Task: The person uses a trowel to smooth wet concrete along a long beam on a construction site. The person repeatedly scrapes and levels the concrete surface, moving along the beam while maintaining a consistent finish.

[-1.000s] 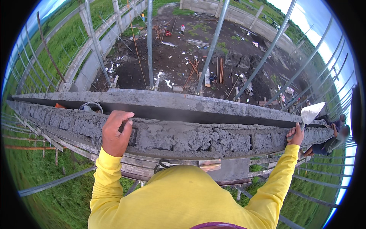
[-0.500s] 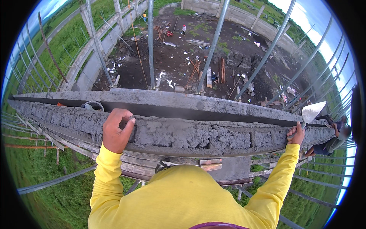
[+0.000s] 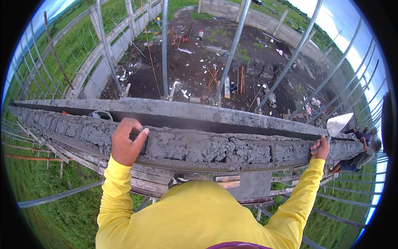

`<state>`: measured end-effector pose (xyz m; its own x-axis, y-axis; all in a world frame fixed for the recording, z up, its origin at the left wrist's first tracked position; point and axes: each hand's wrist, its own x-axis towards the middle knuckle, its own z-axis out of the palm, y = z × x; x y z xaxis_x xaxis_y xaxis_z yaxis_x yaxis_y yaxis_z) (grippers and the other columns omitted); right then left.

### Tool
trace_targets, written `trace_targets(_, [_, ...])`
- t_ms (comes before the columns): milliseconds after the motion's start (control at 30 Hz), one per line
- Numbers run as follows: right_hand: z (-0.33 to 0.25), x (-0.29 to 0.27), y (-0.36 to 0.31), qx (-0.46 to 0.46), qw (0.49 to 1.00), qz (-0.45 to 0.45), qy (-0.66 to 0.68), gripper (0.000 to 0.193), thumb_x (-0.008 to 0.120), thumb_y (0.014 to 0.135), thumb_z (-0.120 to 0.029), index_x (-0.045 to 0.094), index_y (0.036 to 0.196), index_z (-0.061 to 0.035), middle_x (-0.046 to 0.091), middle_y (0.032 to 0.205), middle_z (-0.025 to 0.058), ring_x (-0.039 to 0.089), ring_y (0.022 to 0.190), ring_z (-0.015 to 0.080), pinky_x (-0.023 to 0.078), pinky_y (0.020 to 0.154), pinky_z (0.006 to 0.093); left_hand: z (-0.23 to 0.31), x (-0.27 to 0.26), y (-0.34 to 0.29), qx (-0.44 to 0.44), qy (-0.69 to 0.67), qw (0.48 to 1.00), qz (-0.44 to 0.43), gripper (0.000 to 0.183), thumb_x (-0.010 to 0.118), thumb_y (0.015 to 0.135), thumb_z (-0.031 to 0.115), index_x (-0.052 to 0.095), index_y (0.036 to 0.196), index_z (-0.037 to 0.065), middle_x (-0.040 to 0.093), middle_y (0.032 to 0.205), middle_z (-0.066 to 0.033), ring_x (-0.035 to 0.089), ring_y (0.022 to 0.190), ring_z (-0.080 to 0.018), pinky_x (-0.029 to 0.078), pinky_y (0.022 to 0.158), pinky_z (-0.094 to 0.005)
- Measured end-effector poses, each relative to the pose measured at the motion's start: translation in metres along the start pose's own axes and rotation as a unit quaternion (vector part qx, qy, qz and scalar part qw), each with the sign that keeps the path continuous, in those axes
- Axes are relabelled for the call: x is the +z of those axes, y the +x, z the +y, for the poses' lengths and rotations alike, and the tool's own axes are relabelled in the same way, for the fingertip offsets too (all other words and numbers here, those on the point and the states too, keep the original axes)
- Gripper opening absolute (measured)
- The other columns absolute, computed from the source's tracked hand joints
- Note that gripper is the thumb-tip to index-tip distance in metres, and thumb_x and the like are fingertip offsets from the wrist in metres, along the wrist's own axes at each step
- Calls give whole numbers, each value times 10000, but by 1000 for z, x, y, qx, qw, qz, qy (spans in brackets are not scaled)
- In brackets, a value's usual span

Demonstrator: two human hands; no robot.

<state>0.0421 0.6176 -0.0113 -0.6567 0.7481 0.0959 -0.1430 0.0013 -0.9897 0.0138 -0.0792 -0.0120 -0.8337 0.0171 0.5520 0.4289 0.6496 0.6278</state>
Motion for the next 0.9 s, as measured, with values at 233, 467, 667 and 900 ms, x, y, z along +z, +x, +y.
trace_targets(233, [1,0,-1,4,1000,-1,13,249,640,982,-265,465,876,-123,442,622,11,452,471,141,398,416,296,2,-1,2,1,-23,1000,-5,193,765,816,18,573,837,15,601,834,-129,596,764,-296,486,721,-354])
trace_targets(467, [5,-3,5,3,1000,5,3,247,646,980,-269,468,879,-130,441,604,6,445,445,143,390,397,298,4,-4,2,19,-10,999,-25,187,733,873,58,590,779,-18,615,818,-146,589,759,-323,481,704,-387])
trace_targets(667, [6,-2,3,-7,1000,12,18,217,649,977,-244,475,933,-120,450,603,17,449,418,147,399,374,299,8,-4,6,11,-6,1000,-28,208,652,957,100,604,810,-39,615,831,-160,588,765,-337,477,709,-391])
trace_targets(900, [8,-1,2,-8,999,14,38,215,665,964,-226,481,944,-115,464,607,20,456,410,151,395,362,295,8,-2,5,10,-4,999,-33,233,695,921,98,566,766,-20,617,820,-154,585,743,-313,478,710,-366])
